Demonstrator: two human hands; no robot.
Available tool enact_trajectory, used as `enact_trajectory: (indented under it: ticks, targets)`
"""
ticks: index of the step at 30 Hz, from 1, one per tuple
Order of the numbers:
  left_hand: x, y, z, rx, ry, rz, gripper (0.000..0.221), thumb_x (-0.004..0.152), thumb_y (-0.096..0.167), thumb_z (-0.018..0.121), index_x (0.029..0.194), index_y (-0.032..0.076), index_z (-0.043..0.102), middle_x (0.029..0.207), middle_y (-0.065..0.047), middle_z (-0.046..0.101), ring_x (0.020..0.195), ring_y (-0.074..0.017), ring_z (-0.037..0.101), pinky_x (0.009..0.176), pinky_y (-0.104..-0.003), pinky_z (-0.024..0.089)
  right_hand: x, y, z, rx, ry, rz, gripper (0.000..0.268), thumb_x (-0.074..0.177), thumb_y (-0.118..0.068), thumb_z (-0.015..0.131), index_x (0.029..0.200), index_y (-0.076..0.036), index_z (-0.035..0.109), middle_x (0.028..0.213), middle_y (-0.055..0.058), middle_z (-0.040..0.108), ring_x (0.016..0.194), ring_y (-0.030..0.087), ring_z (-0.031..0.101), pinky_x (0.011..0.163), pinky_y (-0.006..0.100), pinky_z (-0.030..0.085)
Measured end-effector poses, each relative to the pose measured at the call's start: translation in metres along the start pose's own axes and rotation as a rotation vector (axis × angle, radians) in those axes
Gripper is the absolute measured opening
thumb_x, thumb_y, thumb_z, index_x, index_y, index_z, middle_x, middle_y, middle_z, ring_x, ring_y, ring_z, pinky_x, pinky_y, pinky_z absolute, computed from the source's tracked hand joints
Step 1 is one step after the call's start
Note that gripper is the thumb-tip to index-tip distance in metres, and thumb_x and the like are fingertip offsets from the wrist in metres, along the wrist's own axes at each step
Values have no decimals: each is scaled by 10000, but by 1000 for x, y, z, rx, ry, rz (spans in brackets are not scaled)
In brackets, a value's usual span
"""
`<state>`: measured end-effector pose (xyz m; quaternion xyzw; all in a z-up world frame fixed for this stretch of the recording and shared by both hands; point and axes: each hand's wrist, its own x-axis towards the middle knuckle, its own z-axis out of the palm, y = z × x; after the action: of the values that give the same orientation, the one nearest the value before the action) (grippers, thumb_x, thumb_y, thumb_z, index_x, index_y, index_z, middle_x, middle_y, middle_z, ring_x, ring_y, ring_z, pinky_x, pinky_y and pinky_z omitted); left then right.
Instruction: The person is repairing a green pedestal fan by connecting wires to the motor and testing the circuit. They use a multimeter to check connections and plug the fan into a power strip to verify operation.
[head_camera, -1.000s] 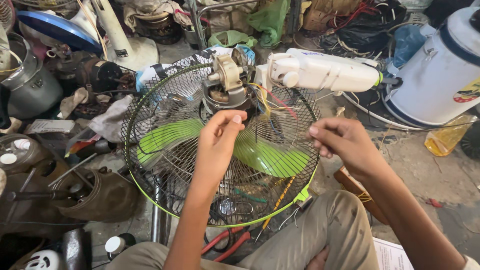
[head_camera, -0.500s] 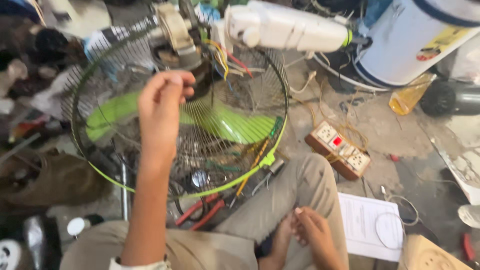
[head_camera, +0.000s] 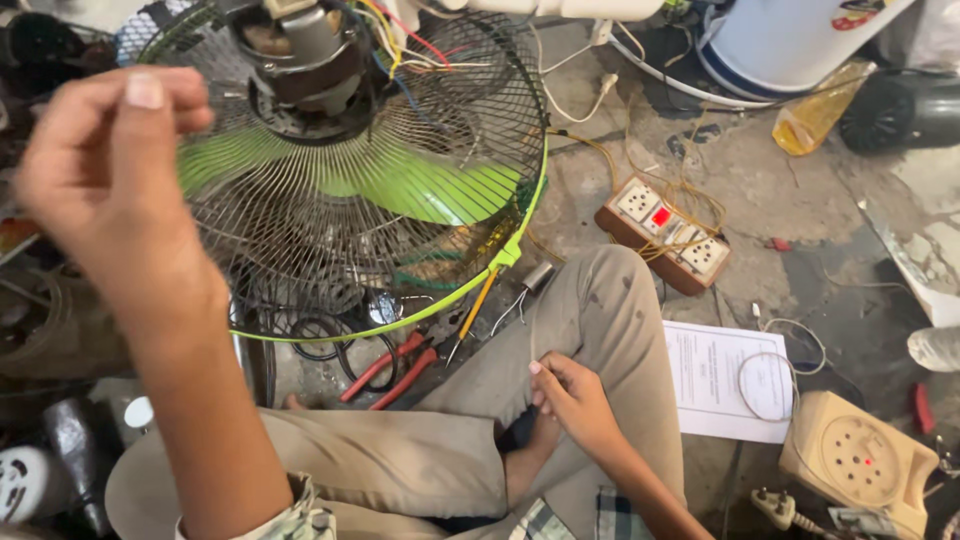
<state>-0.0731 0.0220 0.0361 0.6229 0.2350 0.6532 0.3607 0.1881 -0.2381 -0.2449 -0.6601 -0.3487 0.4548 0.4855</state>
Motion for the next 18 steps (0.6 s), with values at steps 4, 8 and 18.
enact_trajectory:
  ticks: [4, 8, 18]
  targets:
    - [-6, 20, 0, 64, 41, 14, 184, 1149, 71, 657, 990, -18, 639, 1167, -105, 721, 892, -110, 659, 765, -223, 510, 0, -4, -6, 60, -4, 50, 240, 999, -246, 593, 910, -43, 686, 710, 44, 694, 592, 97, 627, 537, 246, 493]
    - [-9, 42, -5, 135, -90, 91, 177, 1121, 89, 680, 1013, -23, 595, 1321, -122, 632, 963, -95, 614, 797, -212, 501, 15, -15, -55, 264, 162, -134, 191, 1038, -158, 499, 1057, -41, 649, 887, 74, 719, 734, 133, 691, 652, 261, 562]
    - [-31, 87, -5, 212, -220, 119, 302, 1150, 216, 624, 1185, -83, 636, 1259, -167, 612, 951, -133, 626, 864, -202, 495, 178, -60, -207, -1021, 587, -307, 361, 948, -264, 657, 1180, 11, 684, 1069, 271, 696, 989, 451, 661, 853, 521, 517]
